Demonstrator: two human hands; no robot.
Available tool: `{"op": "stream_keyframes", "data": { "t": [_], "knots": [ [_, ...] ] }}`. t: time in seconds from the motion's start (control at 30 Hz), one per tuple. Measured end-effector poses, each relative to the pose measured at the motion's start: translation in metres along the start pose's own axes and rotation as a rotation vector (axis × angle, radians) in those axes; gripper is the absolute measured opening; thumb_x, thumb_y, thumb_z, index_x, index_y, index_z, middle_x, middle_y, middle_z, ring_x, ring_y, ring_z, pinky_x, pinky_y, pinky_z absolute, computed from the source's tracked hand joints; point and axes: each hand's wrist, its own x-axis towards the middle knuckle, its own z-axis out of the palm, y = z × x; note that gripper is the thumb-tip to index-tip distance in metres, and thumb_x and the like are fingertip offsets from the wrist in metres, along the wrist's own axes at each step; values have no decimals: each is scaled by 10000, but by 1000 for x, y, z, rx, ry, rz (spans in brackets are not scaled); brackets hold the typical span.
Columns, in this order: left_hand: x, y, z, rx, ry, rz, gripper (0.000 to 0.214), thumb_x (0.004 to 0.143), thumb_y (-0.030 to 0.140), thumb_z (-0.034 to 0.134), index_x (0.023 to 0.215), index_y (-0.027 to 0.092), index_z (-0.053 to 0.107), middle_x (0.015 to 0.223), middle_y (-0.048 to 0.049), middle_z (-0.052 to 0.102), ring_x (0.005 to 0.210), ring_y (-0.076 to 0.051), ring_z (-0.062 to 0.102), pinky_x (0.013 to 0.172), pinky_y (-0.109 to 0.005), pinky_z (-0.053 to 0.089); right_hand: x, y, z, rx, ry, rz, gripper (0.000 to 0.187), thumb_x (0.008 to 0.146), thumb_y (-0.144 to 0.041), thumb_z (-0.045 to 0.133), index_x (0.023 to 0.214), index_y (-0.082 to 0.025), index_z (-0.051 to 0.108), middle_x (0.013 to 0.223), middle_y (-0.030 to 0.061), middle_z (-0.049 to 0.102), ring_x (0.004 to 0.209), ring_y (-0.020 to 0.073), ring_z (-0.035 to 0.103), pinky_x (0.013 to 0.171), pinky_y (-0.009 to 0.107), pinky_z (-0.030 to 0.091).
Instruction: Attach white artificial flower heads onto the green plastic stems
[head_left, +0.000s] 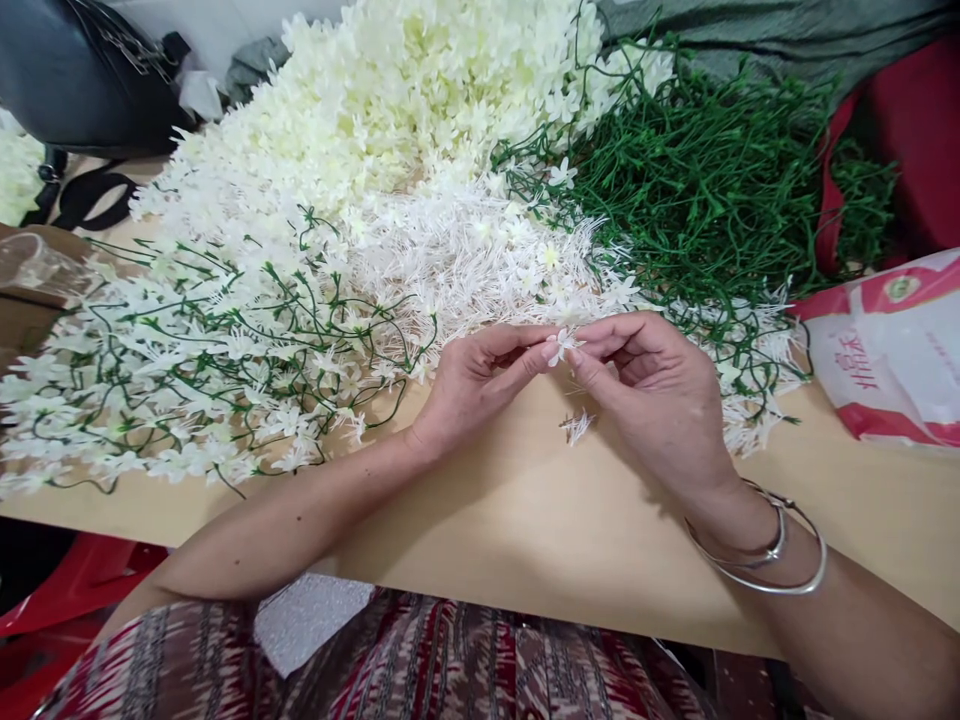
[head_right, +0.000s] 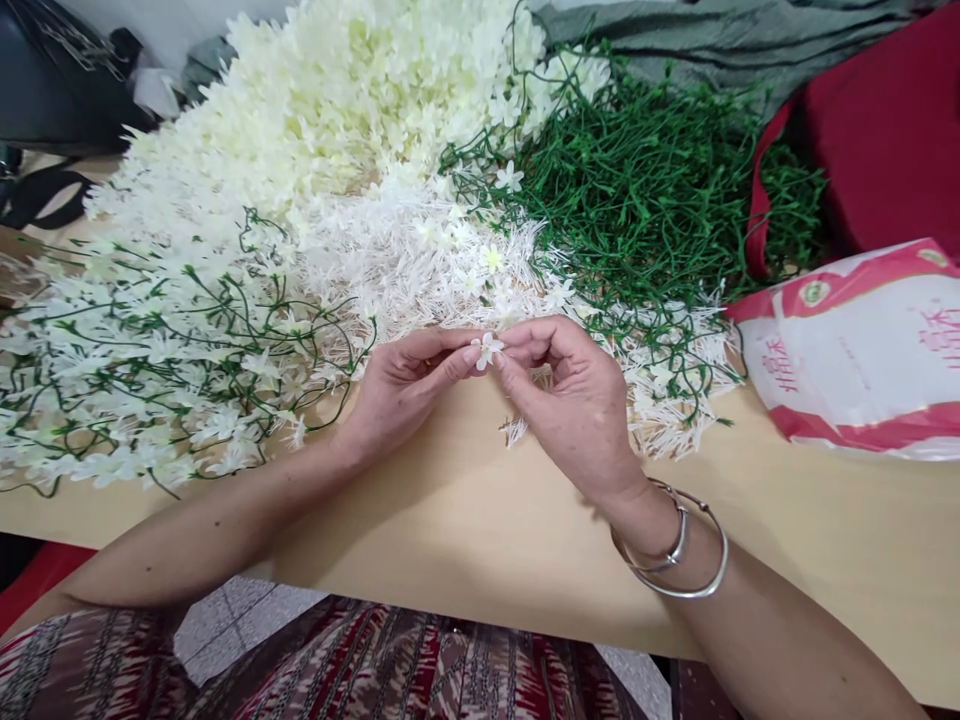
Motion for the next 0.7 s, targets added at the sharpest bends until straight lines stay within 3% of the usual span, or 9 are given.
{"op": "stream_keyframes", "data": {
  "t": [0.13,0.4,0.6,0.7],
  "knots": [
    [-1,0,-2,126,-48,53,260,1027,367,675,1195,230,820,1095,-77,844,974,-190,791,883,-315,635,-3,-1,0,-51,11,2,127,931,-292,783,1031,-340,722,816,6,715,756,230,665,739,411,553],
    [-2,-3,1,431,-80,355,265,1045,250,624,1265,224,770,1239,-79,814,1101,-188,786,973,-336,638,-5,-4,1,-38,8,20,299,927,-280,776,1184,-354,641,792,-6,707,755,252,660,792,438,543],
    [-4,3,3,375,-95,278,293,1061,329,626,1289,176,728,1134,-78,833,973,-175,795,891,-314,640,-3,-2,1,-9,13,76,308,916,-285,780,1205,-315,679,805,-7,721,745,227,667,782,425,548],
    [-7,6,4,338,-95,266,275,1059,329,624,1269,176,712,1145,-74,828,1004,-171,798,913,-297,634,-2,-3,0,-36,5,73,186,913,-269,774,1096,-287,745,812,1,726,739,209,665,755,410,550]
  ]
}}
